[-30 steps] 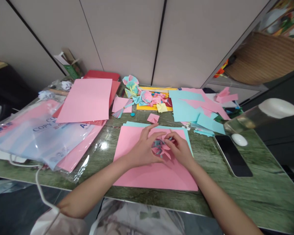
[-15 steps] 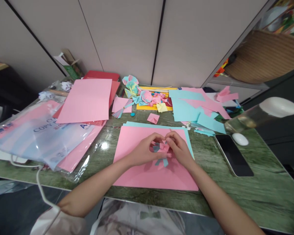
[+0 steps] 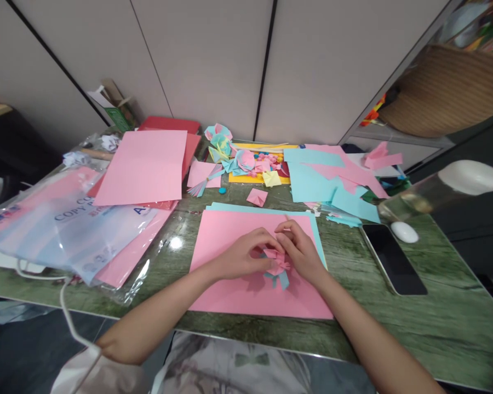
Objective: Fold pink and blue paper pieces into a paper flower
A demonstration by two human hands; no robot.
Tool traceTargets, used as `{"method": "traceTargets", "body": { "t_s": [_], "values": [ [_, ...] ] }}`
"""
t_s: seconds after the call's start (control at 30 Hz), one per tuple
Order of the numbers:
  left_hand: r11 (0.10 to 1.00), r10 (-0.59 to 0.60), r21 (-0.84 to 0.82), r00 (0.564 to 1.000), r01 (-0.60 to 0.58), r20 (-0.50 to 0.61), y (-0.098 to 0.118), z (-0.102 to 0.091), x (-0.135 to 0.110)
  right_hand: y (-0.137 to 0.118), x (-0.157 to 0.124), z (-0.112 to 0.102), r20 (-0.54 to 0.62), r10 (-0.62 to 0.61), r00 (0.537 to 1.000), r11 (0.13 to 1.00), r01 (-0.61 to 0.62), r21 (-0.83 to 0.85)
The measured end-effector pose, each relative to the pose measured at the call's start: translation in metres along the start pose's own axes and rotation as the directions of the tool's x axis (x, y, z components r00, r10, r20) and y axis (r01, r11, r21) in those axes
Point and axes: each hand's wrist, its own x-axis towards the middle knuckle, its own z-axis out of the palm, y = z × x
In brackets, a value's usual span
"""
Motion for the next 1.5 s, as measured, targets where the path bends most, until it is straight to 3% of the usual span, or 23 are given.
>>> {"method": "traceTargets", "body": {
  "t_s": [0.33,0.6,0.83,1.07,1.23,1.33,1.5],
  "values": [
    [0.996,0.03,-0.082,0.999,-0.029,0.011,0.004,0.002,-0.001,-0.004,-0.006,-0.001,-0.048,-0.035,0.998,0.999,0.034,-0.031],
    [0.997,0.07,0.036,0.998,-0.07,-0.007,0.013,0.005,-0.003,-0.005,-0.012,-0.002,-0.117,-0.186,0.976,0.963,0.158,-0.217],
    [0.95,0.191,0.257,0.981,-0.176,-0.032,0.014,0.007,-0.005,-0.005,-0.013,-0.004,-0.152,-0.397,0.905,0.877,0.325,-0.353],
    [0.946,0.232,0.243,0.972,-0.215,-0.045,0.011,0.006,-0.006,-0.004,-0.014,-0.004,-0.126,-0.529,0.839,0.777,0.418,-0.47],
    [0.953,0.247,0.218,0.956,-0.21,-0.158,0.01,0.004,-0.005,-0.002,-0.013,-0.008,-0.083,-0.647,0.758,0.668,0.511,-0.541],
    [0.953,0.229,0.251,0.946,-0.17,-0.228,0.011,0.005,-0.005,-0.004,-0.013,-0.011,-0.005,-0.645,0.764,0.626,0.525,-0.576],
    [0.934,0.207,0.343,0.935,-0.101,-0.287,0.013,0.009,-0.005,-0.004,-0.012,-0.015,0.068,-0.564,0.823,0.636,0.485,-0.6]
  ]
}}
